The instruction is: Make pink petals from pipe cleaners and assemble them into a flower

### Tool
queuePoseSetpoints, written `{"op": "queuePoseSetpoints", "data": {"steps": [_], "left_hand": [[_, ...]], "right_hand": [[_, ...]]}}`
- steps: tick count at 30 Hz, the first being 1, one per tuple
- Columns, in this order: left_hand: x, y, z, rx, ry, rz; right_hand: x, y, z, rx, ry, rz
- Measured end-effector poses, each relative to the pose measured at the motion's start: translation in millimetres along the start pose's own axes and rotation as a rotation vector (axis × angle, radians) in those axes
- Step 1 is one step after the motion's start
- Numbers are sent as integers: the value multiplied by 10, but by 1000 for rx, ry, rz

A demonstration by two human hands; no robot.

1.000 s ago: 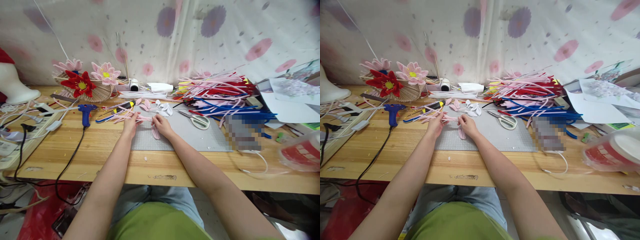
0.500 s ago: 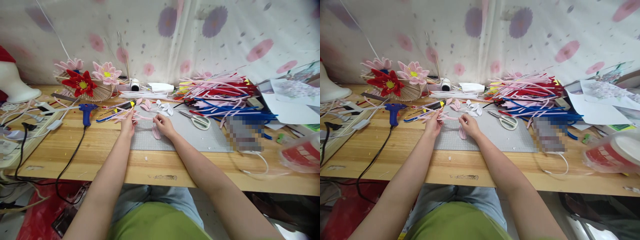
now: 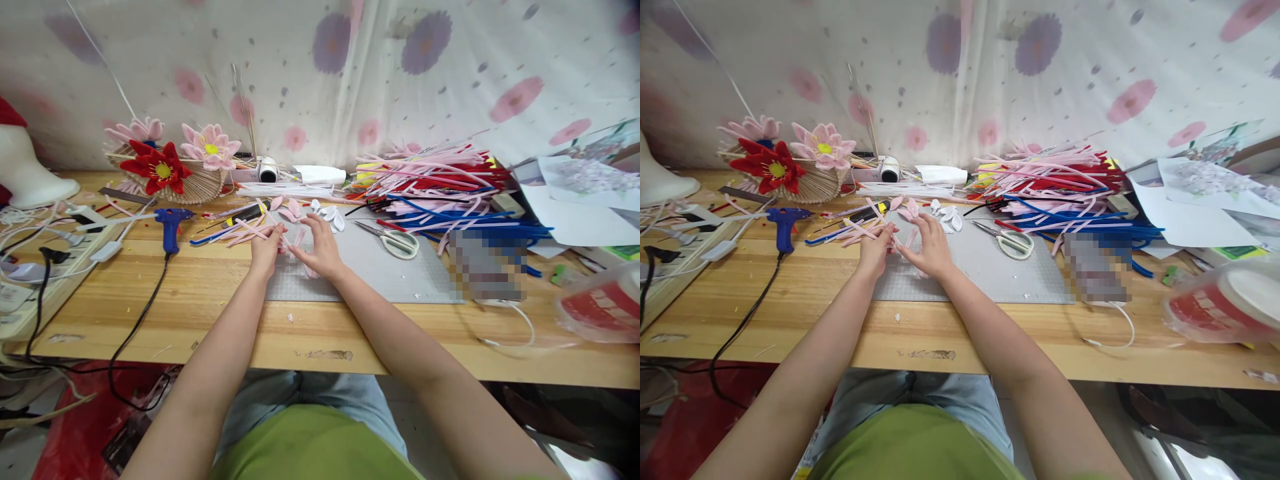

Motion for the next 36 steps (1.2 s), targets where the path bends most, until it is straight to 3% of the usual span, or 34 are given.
{"op": "queuePoseSetpoints", "data": {"steps": [2,4,8,10,13,17,19,25,29,36], "left_hand": [[11,13,15,-13,17,-8],[24,44,25,-3,22,-36],[55,126,18,145,-34,-121],[71,165,1,232,-98,-184],[99,205,-20,250,-145,-267],[139,221,-29,61,-34,-258],[161,239,-48,-3,-24,-269],[192,271,-145,-7,-247,-375],[199,282,-154,49,-290,-404],[200,238,-167,58,-353,-243]], "right_hand": [[-2,-43,21,-12,53,104],[-5,-18,56,-89,134,122],[12,254,141,-419,361,-149],[28,327,182,-600,454,-188],[36,307,271,-837,553,-78],[59,257,368,-1008,639,7],[60,243,385,-1043,643,21],[53,239,381,-985,618,-7],[60,255,379,-974,641,-8],[21,183,370,-817,572,63]]}}
Point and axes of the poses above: each hand's wrist, its own x-axis away from the middle knuckle, its own y-axis out of the palm, z = x × y, the point moved 5 cm from there along -x, towards the middle knuckle, and after that the axes turned 9 degrees about -y, right-handed, at the moved point
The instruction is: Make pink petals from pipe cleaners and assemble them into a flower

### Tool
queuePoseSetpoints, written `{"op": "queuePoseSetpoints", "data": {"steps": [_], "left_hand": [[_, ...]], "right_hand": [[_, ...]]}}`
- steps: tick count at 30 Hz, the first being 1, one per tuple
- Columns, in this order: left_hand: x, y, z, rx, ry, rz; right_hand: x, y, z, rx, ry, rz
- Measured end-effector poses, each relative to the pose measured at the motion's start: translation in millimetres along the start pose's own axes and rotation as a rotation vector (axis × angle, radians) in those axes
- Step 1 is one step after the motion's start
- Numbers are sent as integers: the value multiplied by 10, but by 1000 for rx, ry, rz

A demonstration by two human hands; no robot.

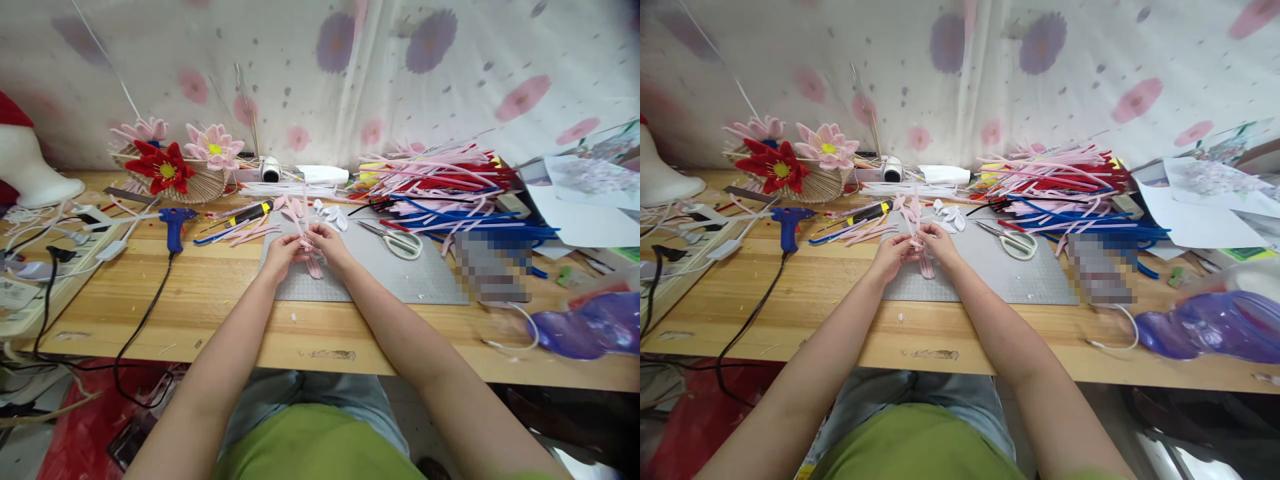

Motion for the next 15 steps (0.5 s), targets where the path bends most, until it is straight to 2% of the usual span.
{"op": "queuePoseSetpoints", "data": {"steps": [3,8,15], "left_hand": [[-9,-31,7,15,-13,45],[-34,-77,39,-15,48,96],[-28,-105,72,101,71,69]], "right_hand": [[11,9,-81,42,-67,-8],[51,90,-191,25,-149,-129],[18,81,-10,144,-198,-265]]}}
Point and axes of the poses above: each hand's wrist, its own x-axis away from the middle knuckle, its own y-axis out of the palm, z = x × y, the point moved 5 cm from there along -x, towards the middle knuckle, and after that the axes turned 9 degrees about -y, right-handed, at the moved point
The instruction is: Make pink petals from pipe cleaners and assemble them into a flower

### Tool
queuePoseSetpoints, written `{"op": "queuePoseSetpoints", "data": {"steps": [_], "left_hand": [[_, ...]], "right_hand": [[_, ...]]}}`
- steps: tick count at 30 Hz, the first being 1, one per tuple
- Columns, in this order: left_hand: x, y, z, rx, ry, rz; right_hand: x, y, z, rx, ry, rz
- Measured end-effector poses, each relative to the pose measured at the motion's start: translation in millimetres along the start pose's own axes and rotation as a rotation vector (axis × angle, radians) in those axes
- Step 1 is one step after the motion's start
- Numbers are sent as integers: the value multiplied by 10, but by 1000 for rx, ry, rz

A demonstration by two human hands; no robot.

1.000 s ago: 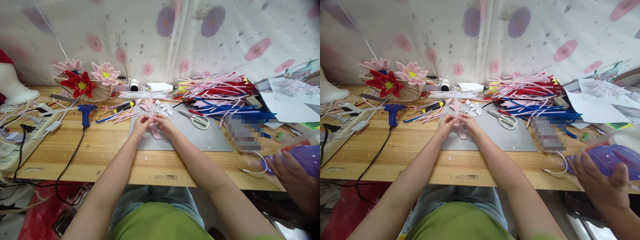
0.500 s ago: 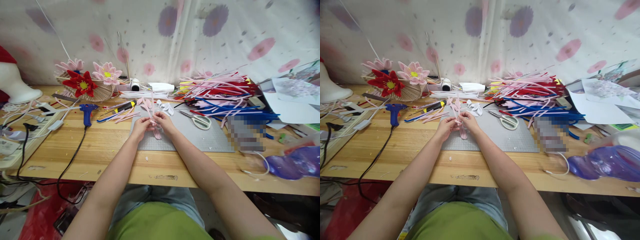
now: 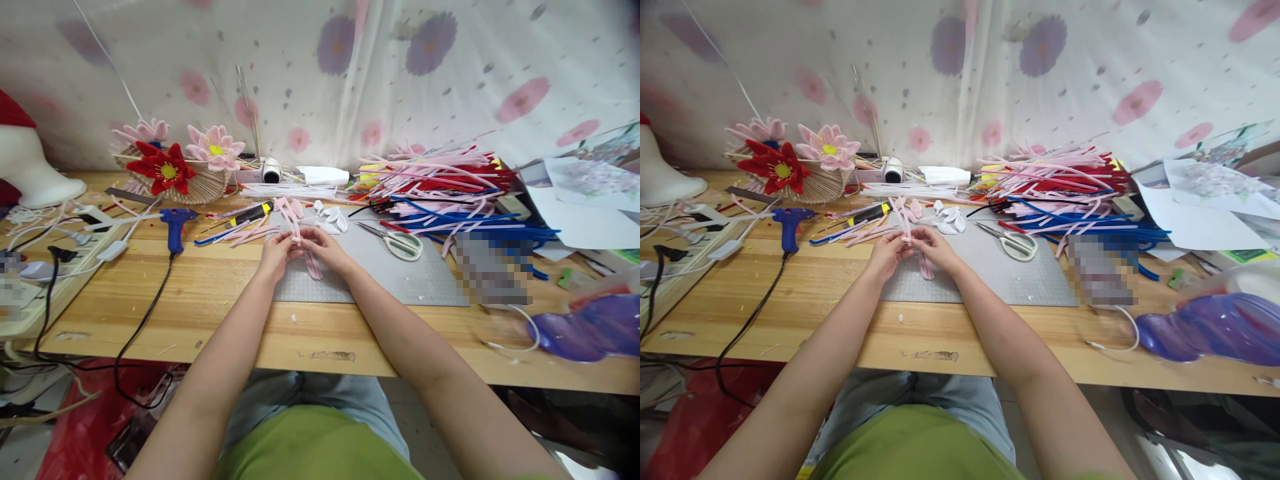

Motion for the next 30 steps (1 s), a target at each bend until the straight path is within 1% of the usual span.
{"op": "queuePoseSetpoints", "data": {"steps": [3,6,10,13,15,17,19,22,26,30], "left_hand": [[-15,-16,-9,55,-58,-26],[-33,-27,-6,117,-103,-67],[-25,-13,5,237,-185,-153],[-15,-7,23,234,-182,-172],[-21,-19,29,194,-146,-138],[-32,-37,38,174,-90,-85],[-41,-67,64,178,-4,-13],[-40,-115,104,190,97,93],[-41,-143,130,203,120,144],[-47,-167,154,219,97,152]], "right_hand": [[7,-15,59,119,-25,12],[10,-21,44,201,-25,25],[25,-15,36,148,92,12],[53,-4,59,91,185,-16],[72,14,72,80,220,-59],[83,27,65,115,216,-96],[83,20,22,215,163,-92],[78,4,-84,433,31,-52],[78,21,-166,646,-92,-43],[69,16,-168,675,-104,-46]]}}
Point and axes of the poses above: each hand's wrist, its own x-axis away from the middle knuckle, its own y-axis out of the palm, z = x × y, the point moved 5 cm from there along -x, towards the middle knuckle, and after that the axes turned 9 degrees about -y, right-handed, at the moved point
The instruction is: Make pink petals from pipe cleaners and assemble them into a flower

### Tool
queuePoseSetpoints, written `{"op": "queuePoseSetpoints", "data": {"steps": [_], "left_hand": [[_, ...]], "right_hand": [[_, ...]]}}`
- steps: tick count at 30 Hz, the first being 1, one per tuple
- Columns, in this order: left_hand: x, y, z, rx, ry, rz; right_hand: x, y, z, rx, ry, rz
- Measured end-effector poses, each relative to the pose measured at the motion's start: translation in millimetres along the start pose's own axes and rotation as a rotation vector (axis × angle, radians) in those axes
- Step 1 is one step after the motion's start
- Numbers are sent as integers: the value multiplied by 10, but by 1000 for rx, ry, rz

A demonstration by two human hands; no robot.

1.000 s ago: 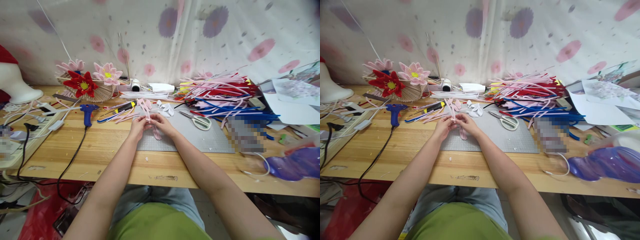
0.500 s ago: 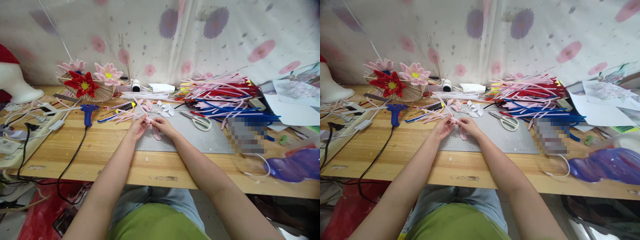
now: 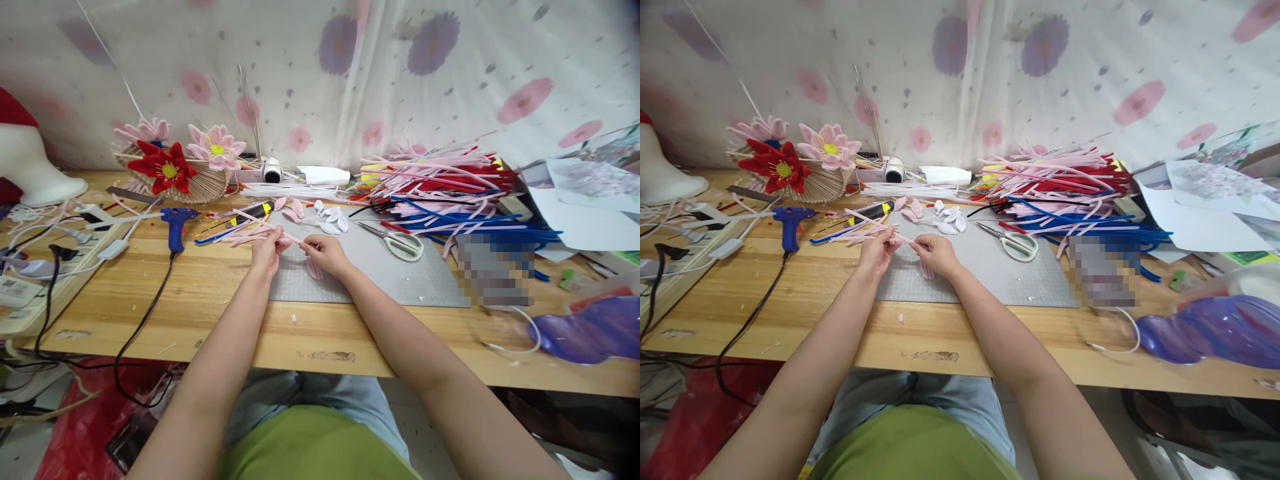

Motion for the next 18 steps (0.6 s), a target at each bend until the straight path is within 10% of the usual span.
{"op": "queuePoseSetpoints", "data": {"steps": [8,18], "left_hand": [[20,10,-36,-88,-209,-83],[100,124,-78,-407,55,-194]], "right_hand": [[16,17,35,-133,50,-53],[53,142,62,-290,127,-79]]}}
Point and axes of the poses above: each hand's wrist, its own x-axis away from the middle knuckle, its own y-axis out of the palm, z = x × y, the point moved 5 cm from there along -x, towards the middle knuckle, and after that the axes turned 9 degrees about -y, right-handed, at the moved point
